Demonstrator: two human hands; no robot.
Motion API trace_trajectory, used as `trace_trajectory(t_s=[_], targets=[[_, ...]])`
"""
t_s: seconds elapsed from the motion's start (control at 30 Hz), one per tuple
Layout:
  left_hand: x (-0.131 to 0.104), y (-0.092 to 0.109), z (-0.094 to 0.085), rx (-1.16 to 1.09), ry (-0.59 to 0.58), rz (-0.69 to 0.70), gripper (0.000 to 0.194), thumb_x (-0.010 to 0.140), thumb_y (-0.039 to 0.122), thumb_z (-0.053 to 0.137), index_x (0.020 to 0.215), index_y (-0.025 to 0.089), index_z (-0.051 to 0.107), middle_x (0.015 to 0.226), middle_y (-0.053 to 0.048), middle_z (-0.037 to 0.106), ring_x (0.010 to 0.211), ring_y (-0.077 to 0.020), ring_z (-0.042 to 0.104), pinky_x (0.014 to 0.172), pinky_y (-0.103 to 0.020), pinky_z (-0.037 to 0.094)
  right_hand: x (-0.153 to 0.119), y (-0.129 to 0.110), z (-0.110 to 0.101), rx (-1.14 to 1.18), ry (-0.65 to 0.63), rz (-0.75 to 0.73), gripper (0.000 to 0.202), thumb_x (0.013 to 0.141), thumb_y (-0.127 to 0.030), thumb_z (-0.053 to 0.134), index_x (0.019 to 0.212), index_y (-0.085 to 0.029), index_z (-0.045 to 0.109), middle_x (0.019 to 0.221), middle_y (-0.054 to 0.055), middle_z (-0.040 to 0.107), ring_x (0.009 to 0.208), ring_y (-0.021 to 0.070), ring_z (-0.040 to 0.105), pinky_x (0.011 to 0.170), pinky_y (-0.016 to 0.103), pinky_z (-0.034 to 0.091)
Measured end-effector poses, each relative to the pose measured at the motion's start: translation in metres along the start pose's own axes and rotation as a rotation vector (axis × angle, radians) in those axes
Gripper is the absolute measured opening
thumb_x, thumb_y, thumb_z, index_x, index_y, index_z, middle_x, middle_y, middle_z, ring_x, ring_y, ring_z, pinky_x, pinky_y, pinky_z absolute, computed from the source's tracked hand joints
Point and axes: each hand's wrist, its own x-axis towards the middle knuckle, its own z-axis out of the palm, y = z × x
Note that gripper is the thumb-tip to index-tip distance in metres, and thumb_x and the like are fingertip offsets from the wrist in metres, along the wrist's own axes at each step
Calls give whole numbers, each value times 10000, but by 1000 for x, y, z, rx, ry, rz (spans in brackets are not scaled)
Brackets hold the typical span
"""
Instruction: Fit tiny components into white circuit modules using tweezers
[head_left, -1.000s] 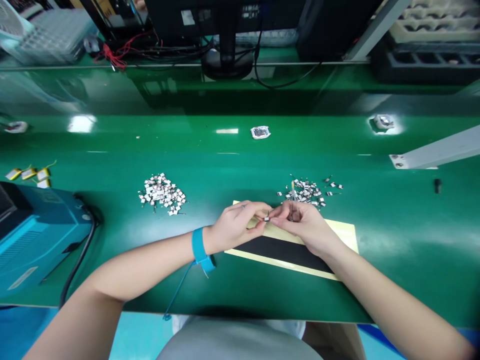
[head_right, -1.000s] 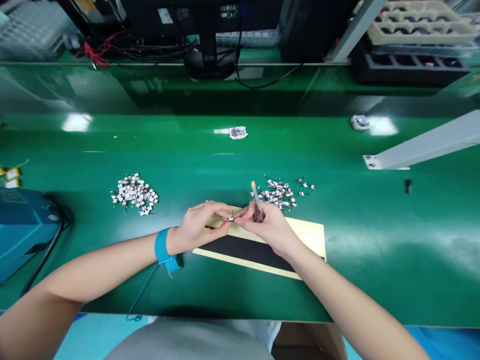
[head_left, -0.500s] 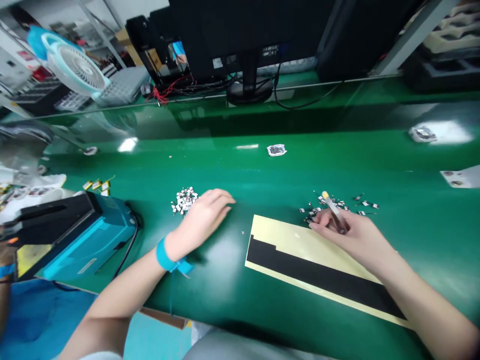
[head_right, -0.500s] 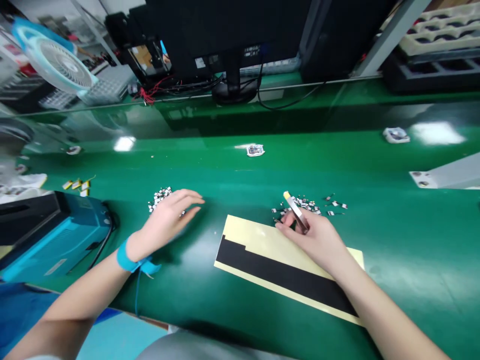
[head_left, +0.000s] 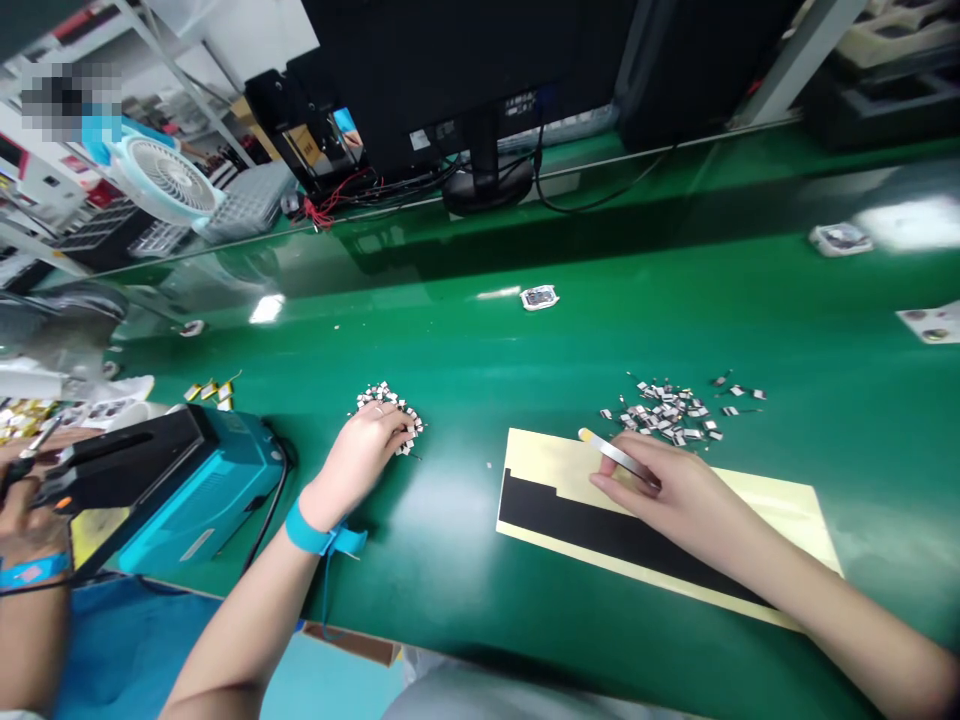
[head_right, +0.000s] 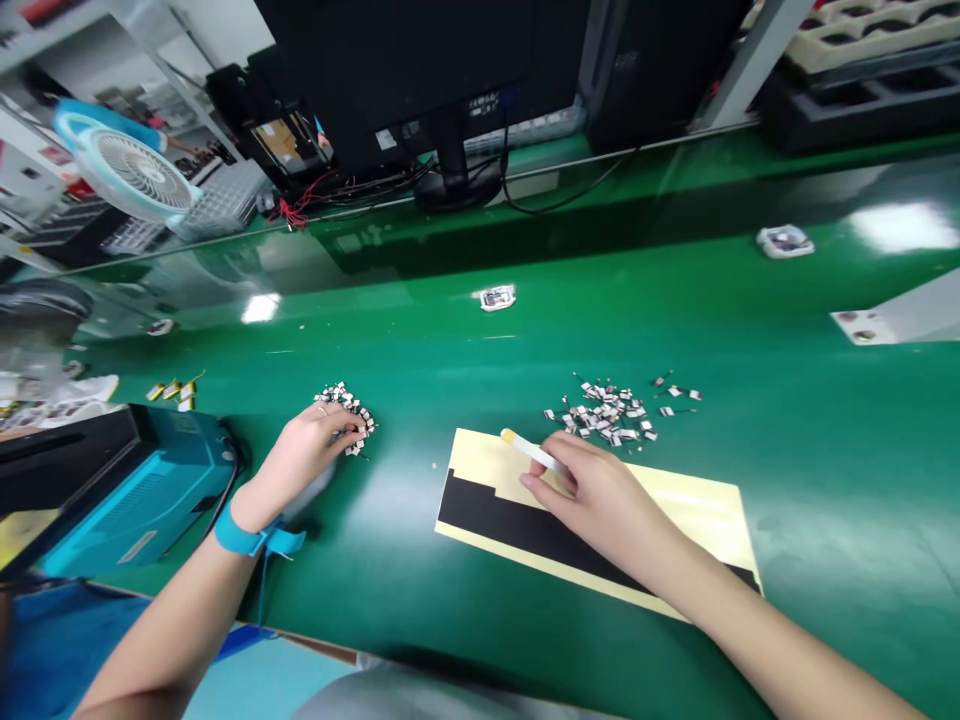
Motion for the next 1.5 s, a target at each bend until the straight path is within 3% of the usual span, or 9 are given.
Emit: trace_trajectory(t_s=[0.23, 0.37, 0.47, 0.6, 0.77, 0.97, 1.23, 1.4, 1.5], targets=[[-3, 4, -3, -251, 55, -40, 78, 764, 177, 514, 722, 154, 575, 795, -39, 623, 770, -159, 568, 719, -290, 441, -2, -13, 12, -41, 6, -91, 141, 802, -230, 469, 685, -171, 517, 664, 9, 508, 507, 100, 475, 476, 220, 373], [2, 29, 4, -720, 180, -128, 117, 728, 182, 558, 840, 149, 557, 751, -26, 612, 663, -110, 568, 649, -238, 476, -5, -13, 28, -125, 48, -189, 97, 797, -204, 491, 844, -180, 573, 796, 23, 575, 646, 134, 571, 582, 246, 448], [17, 64, 13, -1041, 77, -52, 180, 717, 133, 548, 897, 141, 549, 793, -31, 602, 696, -94, 574, 686, -220, 488, -9, -12, 35, -285, 103, -242, 173, 775, -197, 525, 939, -167, 570, 859, 33, 584, 654, 145, 597, 572, 259, 473], [43, 102, 31, -1244, -156, -30, 167, 696, 96, 542, 857, 113, 580, 826, -54, 614, 737, -109, 587, 708, -231, 489, -12, -19, 36, -598, 123, -314, 264, 679, -124, 597, 942, -132, 584, 806, 39, 591, 550, 154, 591, 439, 266, 446], [50, 110, 52, -1315, -226, -109, 179, 729, 223, 556, 851, 99, 599, 865, -82, 633, 790, -149, 601, 728, -266, 486, -14, -28, 35, -684, 167, -361, 200, 643, -58, 578, 828, -128, 608, 725, 23, 598, 537, 159, 588, 382, 261, 394], [43, 110, 52, -1243, -107, -87, 159, 715, 257, 591, 781, 114, 613, 795, -53, 627, 718, -130, 595, 649, -220, 484, -9, -22, 34, -395, 81, -172, 49, 700, -151, 569, 748, -146, 560, 732, 9, 586, 499, 113, 544, 436, 234, 384], [37, 110, 46, -990, 255, 116, 63, 698, 206, 631, 726, 152, 616, 689, -21, 642, 645, -104, 579, 621, -213, 461, 2, -27, 9, 486, 116, 181, 142, 718, -302, 555, 682, -165, 549, 551, -20, 483, 448, 81, 366, 421, 215, 281], [32, 114, 47, -975, 406, 381, 94, 670, 168, 657, 741, 134, 606, 664, -41, 654, 640, -122, 597, 612, -234, 486, 1, -30, 9, 735, 13, 170, 167, 709, -324, 580, 656, -168, 552, 677, 15, 536, 614, 123, 471, 508, 232, 328], [31, 113, 48, -949, 418, 422, 97, 678, 155, 649, 763, 137, 605, 673, -45, 661, 648, -128, 599, 616, -243, 495, 0, -31, 9, 735, -21, 183, 157, 705, -316, 582, 662, -168, 548, 678, 12, 525, 608, 122, 463, 512, 234, 331]])
